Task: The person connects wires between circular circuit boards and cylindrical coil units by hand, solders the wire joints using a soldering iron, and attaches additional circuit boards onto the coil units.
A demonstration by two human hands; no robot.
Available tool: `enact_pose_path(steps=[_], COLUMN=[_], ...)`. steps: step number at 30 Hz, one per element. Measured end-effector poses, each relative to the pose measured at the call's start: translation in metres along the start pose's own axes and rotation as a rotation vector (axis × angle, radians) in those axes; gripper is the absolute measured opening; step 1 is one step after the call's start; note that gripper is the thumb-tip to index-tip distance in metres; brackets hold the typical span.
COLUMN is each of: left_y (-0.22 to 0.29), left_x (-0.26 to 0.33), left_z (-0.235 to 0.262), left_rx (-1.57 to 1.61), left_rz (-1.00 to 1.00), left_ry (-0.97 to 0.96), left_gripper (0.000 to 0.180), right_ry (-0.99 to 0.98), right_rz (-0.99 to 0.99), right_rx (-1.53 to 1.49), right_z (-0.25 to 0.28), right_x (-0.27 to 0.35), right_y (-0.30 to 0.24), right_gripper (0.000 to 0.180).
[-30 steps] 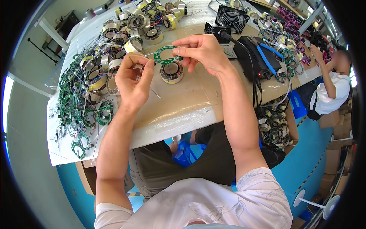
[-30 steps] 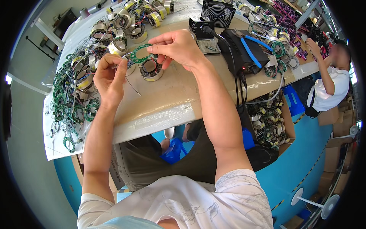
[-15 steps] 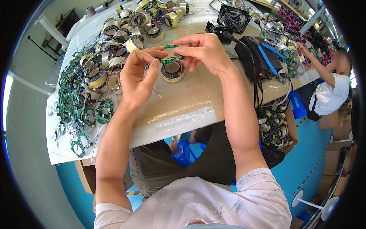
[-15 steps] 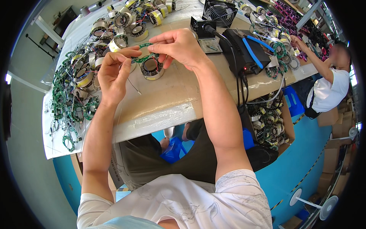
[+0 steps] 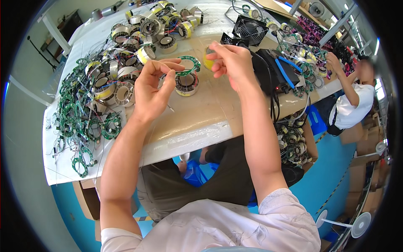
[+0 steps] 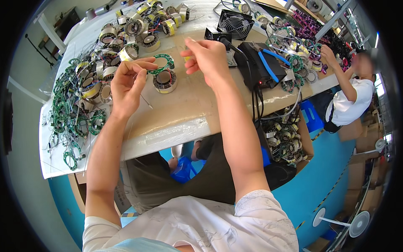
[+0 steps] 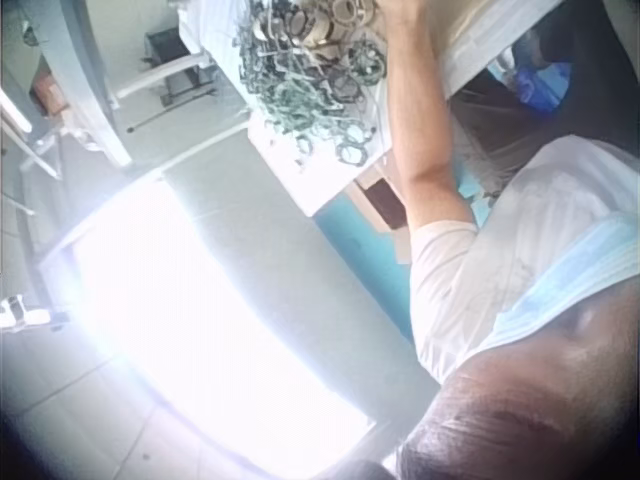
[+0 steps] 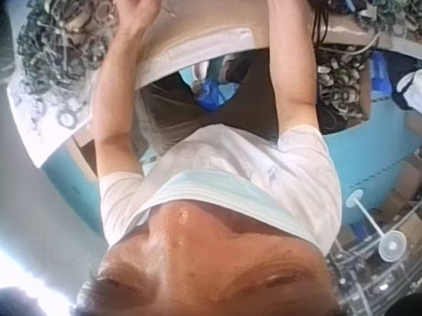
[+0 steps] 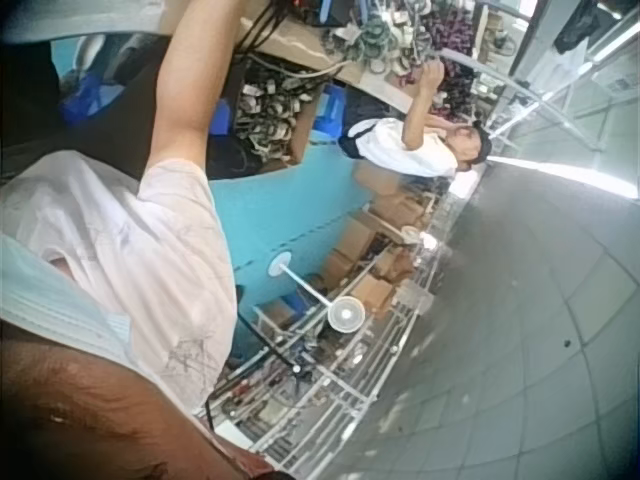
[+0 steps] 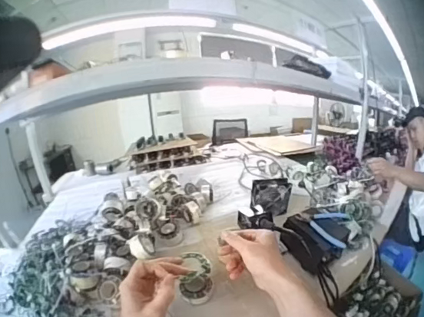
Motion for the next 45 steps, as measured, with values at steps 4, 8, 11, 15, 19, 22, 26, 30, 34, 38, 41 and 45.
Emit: enact_pose_path(steps=[4,8,11,15,19,22,26,30,34,38,41,45], left_y=[-0.001,0.000,-0.001,0.001,0.000,0.002,0.001,0.001,0.002,0.004,0.004,0.004], left_x=[-0.001,-0.002,-0.002,-0.001,-0.002,-0.002,0.000,-0.004,-0.004,-0.004,-0.004,-0.003], left_z=[0.002,-0.002,-0.002,0.001,-0.001,-0.003,0.001,0.000,-0.001,-0.001,-0.001,-0.001], left_rx=[0.006,-0.003,-0.011,0.013,-0.014,-0.009,-0.034,-0.028,-0.034,-0.053,-0.054,-0.053], left_rz=[-0.006,-0.008,-0.008,-0.016,-0.015,-0.002,-0.010,-0.036,-0.043,-0.043,-0.048,-0.046], left_ry=[0.002,-0.013,-0.019,0.008,-0.014,-0.017,-0.023,-0.031,-0.048,-0.060,-0.058,-0.057], left_gripper=[0.010,0.008,0.005,0.011,0.010,0.009,0.008,0.007,0.008,0.007,0.007,0.007], right_ry=[0.399,0.600,0.684,0.711,0.873,0.684,0.492,0.352,0.335,0.333,0.321,0.328], right_rz=[-0.033,0.045,0.096,0.183,0.435,0.675,0.725,0.726,0.728,0.697,0.696,0.692], right_rx=[-0.406,-0.518,-0.531,-0.130,0.214,-0.045,-0.273,-0.214,-0.203,-0.213,-0.191,-0.195], right_z=[0.040,0.079,0.091,0.110,0.102,0.087,0.044,0.016,0.011,0.009,0.009,0.007], right_x=[0.025,0.025,0.020,0.033,0.089,0.110,0.117,0.125,0.130,0.129,0.129,0.129], right_y=[0.040,0.051,0.048,0.020,-0.015,-0.013,-0.001,0.013,0.010,0.011,0.010,0.009], right_gripper=[0.032,0.024,0.024,0.038,0.042,0.034,0.030,0.024,0.019,0.019,0.018,0.017])
Point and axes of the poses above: each hand's wrist, its own x-axis away from the middle knuckle, its own z-axis out of the back of the hand, y = z × x, the point moved 10 cm from there along -x, towards the middle knuckle, and after that the axes turned 6 degrees about -y, right-handed, at the moved point
